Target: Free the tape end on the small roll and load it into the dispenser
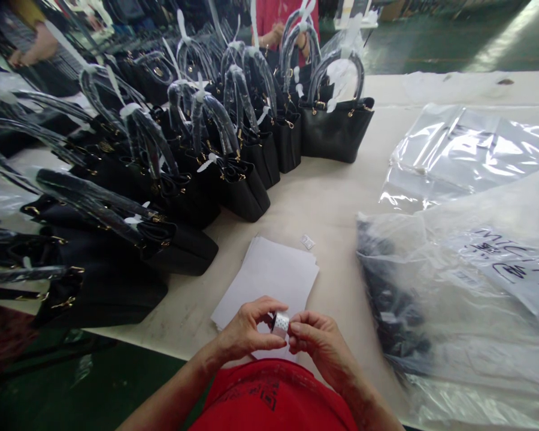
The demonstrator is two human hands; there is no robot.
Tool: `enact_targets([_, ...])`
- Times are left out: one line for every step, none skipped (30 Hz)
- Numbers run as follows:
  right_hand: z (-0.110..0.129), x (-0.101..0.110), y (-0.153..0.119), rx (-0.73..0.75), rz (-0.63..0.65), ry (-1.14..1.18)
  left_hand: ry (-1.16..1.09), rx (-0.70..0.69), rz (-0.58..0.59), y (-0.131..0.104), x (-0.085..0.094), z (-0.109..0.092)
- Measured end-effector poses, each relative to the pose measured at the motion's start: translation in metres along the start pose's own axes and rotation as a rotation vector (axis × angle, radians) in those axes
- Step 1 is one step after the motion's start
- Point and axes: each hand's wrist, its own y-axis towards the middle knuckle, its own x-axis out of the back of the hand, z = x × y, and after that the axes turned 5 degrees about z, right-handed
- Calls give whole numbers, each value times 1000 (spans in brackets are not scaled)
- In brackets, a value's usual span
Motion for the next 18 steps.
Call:
enact_targets([0,0,0,-2,1,-2,-1,1,1,0,0,0])
enact_targets([0,0,0,-4,0,-4,0,2,4,0,0,0])
enact_targets([0,-1,0,-6,1,-6,3,2,4,0,0,0])
enact_targets([1,-1,0,-8,2,-8,10,1,4,0,0,0])
enact_targets([1,-1,0,-10,2,-9,16,1,1,0,0,0])
enact_targets([1,-2,0,-12,3,-10,23,1,1,1,0,0])
enact_targets([1,-2,0,-15,3,-11,28,0,0,1,0,0])
enact_targets([1,-2,0,-18,4,-12,31,1,1,1,0,0])
enact_targets([1,-2,0,-20,4,-13,30,4,3,1,0,0])
enact_targets([1,-2,0,-20,4,-15,23,8,7,1,0,-1])
enact_targets([1,-2,0,-19,6,-18,14,13,8,1,0,-1])
enact_targets([2,-1,0,-16,7,-21,5,18,9,1,-1,-1])
enact_targets([2,-1,0,-14,7,-23,-2,23,8,1,-1,-1])
enact_targets([2,-1,0,-12,8,-25,-4,24,7,1,-2,-1])
enact_targets([2,0,0,-10,6,-24,-3,25,5,1,-2,-1])
enact_targets([2,0,0,-11,4,-21,1,24,5,1,-2,-1])
enact_targets([1,0,-1,-12,2,-16,4,25,6,1,-2,0])
enact_targets([1,0,-1,-15,1,-11,4,26,6,2,-2,0])
